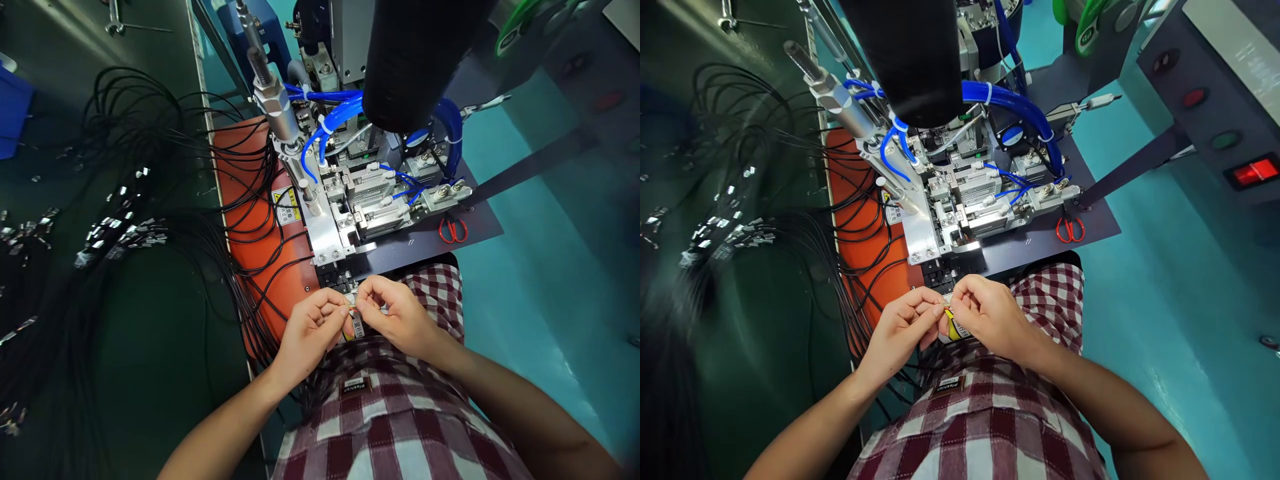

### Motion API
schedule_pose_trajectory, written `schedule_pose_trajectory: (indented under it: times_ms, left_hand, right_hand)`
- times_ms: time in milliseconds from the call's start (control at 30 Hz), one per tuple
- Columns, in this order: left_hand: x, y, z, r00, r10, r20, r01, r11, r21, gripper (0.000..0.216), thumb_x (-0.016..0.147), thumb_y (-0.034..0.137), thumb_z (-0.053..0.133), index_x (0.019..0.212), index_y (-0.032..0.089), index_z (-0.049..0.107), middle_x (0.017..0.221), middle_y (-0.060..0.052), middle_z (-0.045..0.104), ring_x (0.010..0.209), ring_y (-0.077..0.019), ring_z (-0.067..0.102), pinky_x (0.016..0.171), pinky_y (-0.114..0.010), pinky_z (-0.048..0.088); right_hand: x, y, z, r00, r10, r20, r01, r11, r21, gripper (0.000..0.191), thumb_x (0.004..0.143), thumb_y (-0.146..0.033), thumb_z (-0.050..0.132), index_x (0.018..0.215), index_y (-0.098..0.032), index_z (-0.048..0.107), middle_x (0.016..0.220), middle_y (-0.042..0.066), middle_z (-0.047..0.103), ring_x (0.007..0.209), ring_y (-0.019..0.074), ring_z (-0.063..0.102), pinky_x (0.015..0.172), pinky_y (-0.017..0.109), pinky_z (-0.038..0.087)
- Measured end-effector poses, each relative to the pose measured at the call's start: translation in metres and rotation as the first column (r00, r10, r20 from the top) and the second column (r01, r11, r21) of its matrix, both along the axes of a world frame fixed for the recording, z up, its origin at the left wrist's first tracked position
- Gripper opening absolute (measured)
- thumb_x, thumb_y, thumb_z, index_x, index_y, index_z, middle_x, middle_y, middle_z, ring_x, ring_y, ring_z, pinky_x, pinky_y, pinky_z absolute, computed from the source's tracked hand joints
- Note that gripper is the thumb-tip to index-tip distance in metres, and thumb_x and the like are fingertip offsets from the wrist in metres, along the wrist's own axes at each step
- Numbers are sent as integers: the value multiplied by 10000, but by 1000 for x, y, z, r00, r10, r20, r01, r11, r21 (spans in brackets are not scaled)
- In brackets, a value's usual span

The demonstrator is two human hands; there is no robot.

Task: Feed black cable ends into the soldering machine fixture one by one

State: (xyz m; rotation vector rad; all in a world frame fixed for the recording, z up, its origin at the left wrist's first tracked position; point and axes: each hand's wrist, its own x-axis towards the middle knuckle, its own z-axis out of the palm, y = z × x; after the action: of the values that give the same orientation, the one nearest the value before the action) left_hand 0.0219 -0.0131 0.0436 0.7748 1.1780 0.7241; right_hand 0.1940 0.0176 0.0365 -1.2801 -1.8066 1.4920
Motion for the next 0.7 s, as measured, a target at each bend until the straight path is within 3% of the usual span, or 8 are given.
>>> schedule_pose_trajectory:
  times_ms: [267,467,700]
  left_hand:
    - [-2,0,-5,999,28,42,-27,1000,-7,218,878,363,583,836,154,538,580,9,612,390,-31,368,394,-162,250]
    - [-1,-1,-5,998,55,33,-56,998,2,198,885,343,577,847,155,526,586,14,609,394,-30,369,396,-162,247]
    - [2,-2,-2,997,79,19,-80,997,12,195,881,331,581,828,154,519,570,29,592,385,-29,370,387,-157,252]
  right_hand:
    - [-3,-2,-11,977,-126,-172,80,965,-248,180,913,-313,513,800,-178,549,683,-30,493,534,88,426,484,226,332]
    - [-3,-3,-10,979,-126,-157,98,979,-177,125,856,-264,583,789,-160,601,615,-38,487,544,91,422,509,224,349]
    - [-11,-5,-12,961,-205,-187,155,956,-250,104,811,-228,592,737,-156,588,599,-36,503,530,84,428,490,210,353]
